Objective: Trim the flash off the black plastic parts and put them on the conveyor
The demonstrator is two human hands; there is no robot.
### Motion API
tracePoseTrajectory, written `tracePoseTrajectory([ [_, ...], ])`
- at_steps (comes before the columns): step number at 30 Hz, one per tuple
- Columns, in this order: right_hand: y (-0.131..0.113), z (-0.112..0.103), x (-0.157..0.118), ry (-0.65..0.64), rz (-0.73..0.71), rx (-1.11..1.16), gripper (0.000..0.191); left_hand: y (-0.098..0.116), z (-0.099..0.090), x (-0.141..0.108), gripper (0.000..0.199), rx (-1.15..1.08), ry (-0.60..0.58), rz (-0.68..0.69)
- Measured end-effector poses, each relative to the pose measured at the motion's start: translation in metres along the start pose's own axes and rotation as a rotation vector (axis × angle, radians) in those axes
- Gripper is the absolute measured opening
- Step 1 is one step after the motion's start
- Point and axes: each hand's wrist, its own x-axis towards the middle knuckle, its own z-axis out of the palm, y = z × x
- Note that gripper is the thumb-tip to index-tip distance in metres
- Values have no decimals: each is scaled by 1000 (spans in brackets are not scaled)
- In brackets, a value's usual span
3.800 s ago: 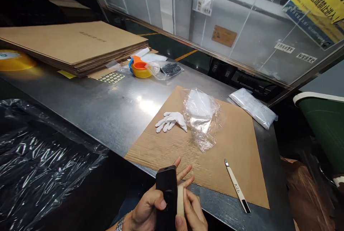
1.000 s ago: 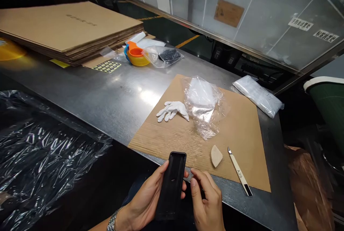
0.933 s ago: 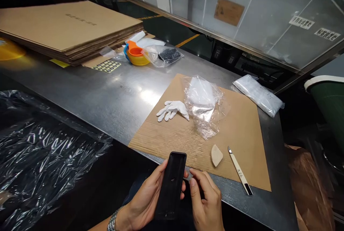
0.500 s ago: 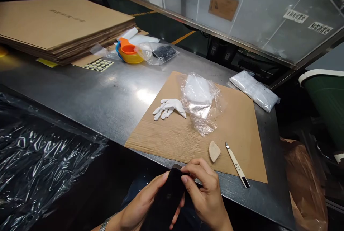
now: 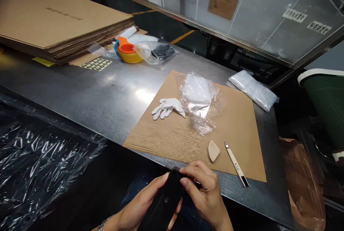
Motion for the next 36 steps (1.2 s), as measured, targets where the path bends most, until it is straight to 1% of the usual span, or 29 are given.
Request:
tracePoseTrajectory([
  [2,1,0,-1,-11,-6,8,15,-1,-1,1,47,17,9,18],
  [5,2,0,-2,-1,17,13,6,-1,-1,1,47,37,11,13],
  [7,3,1,-3,15,25,9,9,0,-1,2,47,29,10,5],
  [10,4,1,-4,14,10,7,8,0,0,1,46,15,18,2],
  [12,4,1,-4,5,0,8,13,0,-1,0,46,19,26,1],
  [15,4,1,-5,9,23,27,8,0,-1,-1,47,28,34,-16],
  [18,4,2,-6,16,46,32,8,1,1,-1,48,27,38,-31],
  [20,5,2,-6,22,30,15,12,1,1,-1,47,15,38,-20],
  [23,5,2,-7,39,20,5,7,0,2,-2,43,0,11,5],
  [25,5,1,-8,48,27,9,7,-1,2,-1,43,4,-3,10],
  [27,4,0,-8,46,22,6,7,-1,2,-1,44,14,9,1],
  [29,4,-1,-8,43,8,3,11,-1,1,1,46,30,22,-9],
  [32,4,2,-8,50,12,3,6,-1,1,2,44,41,30,5],
  [34,8,5,-11,66,67,34,16,0,1,2,43,28,23,2],
  [36,17,5,-16,142,158,-18,27,3,2,1,48,-8,-1,-25],
])
